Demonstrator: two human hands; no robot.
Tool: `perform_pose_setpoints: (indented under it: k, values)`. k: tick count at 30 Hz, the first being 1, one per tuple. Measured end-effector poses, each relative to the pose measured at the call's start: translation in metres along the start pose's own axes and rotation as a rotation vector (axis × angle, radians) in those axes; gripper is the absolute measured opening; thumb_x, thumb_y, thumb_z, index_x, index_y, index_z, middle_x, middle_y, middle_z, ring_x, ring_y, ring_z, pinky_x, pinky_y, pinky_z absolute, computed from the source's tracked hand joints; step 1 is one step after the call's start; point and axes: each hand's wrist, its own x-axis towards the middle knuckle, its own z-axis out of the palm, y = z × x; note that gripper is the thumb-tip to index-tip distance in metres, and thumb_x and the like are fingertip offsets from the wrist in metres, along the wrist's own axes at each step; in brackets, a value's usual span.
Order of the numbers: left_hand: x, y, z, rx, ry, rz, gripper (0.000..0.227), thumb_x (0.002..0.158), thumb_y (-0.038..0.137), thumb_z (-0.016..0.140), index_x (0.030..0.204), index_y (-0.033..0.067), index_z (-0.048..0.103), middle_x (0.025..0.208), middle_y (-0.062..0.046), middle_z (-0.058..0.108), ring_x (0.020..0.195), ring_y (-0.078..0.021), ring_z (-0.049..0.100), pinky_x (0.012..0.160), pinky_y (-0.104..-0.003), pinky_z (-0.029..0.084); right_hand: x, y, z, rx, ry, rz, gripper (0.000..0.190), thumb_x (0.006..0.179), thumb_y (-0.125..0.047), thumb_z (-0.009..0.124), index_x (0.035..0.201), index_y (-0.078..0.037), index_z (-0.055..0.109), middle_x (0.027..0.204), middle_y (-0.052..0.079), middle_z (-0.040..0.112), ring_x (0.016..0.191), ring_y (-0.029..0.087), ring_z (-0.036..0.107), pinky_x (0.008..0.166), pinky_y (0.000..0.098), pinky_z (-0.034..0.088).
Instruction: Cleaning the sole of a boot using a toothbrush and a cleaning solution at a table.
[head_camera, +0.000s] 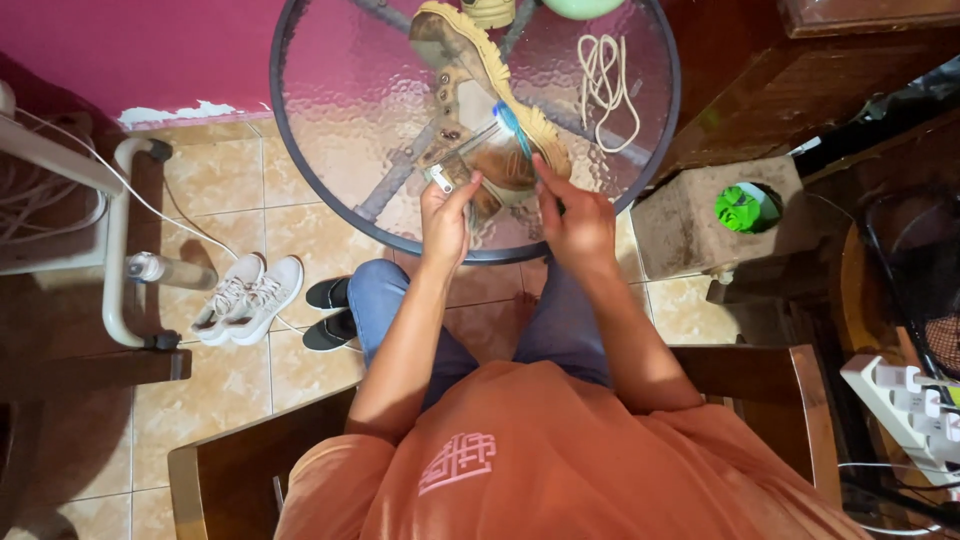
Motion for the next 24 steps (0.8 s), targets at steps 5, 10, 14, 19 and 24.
perform_pose_setpoints:
  k: [5,10,14,19,24]
  values:
    - [0.001,0.001,0.000,0.007,0.003,0.025,0.006,0.092,0.006,0.075,0.098,0.0039,0.075,0.087,-0.006,0.076,0.083,-0.0095,0.072,0.083,-0.027,0.058,-0.036,-0.020,0.010,0.052,0.057,-0.209,0.041,0.096,-0.015,0.060,0.133,-0.025,0.072,0.108,0.007,0.078,0.085,0.030,0.075,0.073,0.0447,0.059]
    - [-0.002,0.012,0.008,-0.052,0.034,0.055,0.009,0.095,0.007,0.073,0.103,0.0035,0.075,0.092,-0.005,0.077,0.087,-0.0094,0.073,0.086,-0.027,0.058,-0.057,-0.015,0.022,0.146,0.054,-0.239,0.039,0.094,-0.013,0.067,0.131,-0.022,0.073,0.108,0.005,0.079,0.087,0.024,0.076,0.074,0.0365,0.061]
    - [0.001,-0.002,-0.004,0.021,0.013,0.016,0.011,0.094,0.009,0.074,0.103,0.0022,0.074,0.091,-0.007,0.076,0.084,-0.0116,0.072,0.084,-0.030,0.059,-0.025,-0.017,0.021,0.033,0.030,-0.225,0.037,0.097,-0.025,0.060,0.131,-0.030,0.073,0.098,0.002,0.079,0.083,0.027,0.075,0.075,0.0423,0.060]
    - [0.006,-0.007,-0.012,-0.070,0.050,0.034,0.010,0.094,0.008,0.072,0.099,-0.0007,0.071,0.084,-0.010,0.074,0.078,-0.0164,0.073,0.077,-0.033,0.059,-0.033,-0.033,0.020,0.063,-0.011,-0.208,0.041,0.098,-0.022,0.058,0.136,-0.034,0.069,0.095,0.005,0.079,0.081,0.031,0.075,0.076,0.0469,0.060]
    - [0.007,-0.005,-0.008,-0.049,0.042,0.008,0.006,0.092,0.005,0.073,0.096,0.0013,0.072,0.082,-0.011,0.075,0.075,-0.0155,0.074,0.073,-0.030,0.060,-0.042,-0.021,0.001,0.079,-0.049,-0.203,0.043,0.097,-0.012,0.061,0.137,-0.022,0.070,0.113,0.009,0.077,0.092,0.034,0.074,0.076,0.0494,0.059]
